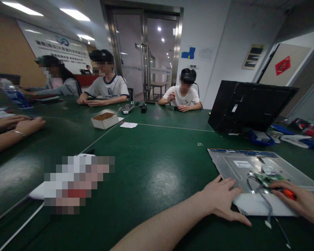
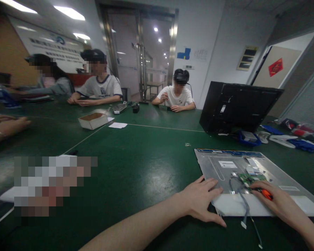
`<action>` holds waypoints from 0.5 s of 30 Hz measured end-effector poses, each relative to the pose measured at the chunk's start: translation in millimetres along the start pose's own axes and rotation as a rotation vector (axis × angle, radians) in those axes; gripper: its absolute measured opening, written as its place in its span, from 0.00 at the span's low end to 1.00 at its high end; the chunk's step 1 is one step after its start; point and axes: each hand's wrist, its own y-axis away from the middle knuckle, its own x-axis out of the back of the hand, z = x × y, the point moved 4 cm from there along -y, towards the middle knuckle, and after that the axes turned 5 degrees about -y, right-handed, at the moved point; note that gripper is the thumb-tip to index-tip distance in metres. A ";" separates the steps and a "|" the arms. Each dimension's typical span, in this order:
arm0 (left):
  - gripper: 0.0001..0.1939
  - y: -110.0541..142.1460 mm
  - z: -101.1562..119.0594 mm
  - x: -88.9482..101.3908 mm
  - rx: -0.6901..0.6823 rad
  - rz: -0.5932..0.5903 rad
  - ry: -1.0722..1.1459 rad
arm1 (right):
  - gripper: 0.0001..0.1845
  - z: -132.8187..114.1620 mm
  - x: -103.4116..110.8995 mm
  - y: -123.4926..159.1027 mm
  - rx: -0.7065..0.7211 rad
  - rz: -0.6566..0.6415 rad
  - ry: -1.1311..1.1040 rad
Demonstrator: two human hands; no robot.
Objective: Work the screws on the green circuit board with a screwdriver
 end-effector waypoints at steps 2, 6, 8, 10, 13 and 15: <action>0.45 0.5 -0.9 0.9 0.018 0.052 -0.004 | 0.18 1.0 -0.7 -0.7 0.016 -0.056 -0.077; 0.53 4.3 -4.1 3.1 0.170 0.130 0.021 | 0.19 -1.9 -1.3 -1.8 0.038 -0.068 -0.105; 0.59 5.9 -5.4 3.0 0.302 0.119 0.031 | 0.21 -6.0 -3.3 -3.7 0.049 -0.069 -0.099; 0.64 6.0 -5.1 2.0 0.425 0.080 0.021 | 0.22 -9.9 -5.6 -7.2 0.034 -0.065 -0.074; 0.61 2.5 -1.8 0.8 0.497 0.037 -0.016 | 0.24 -15.3 -8.4 -14.1 0.005 -0.070 -0.008; 0.56 -1.2 0.7 0.2 0.462 0.031 -0.026 | 0.25 -19.8 -9.5 -17.4 -0.003 -0.081 0.044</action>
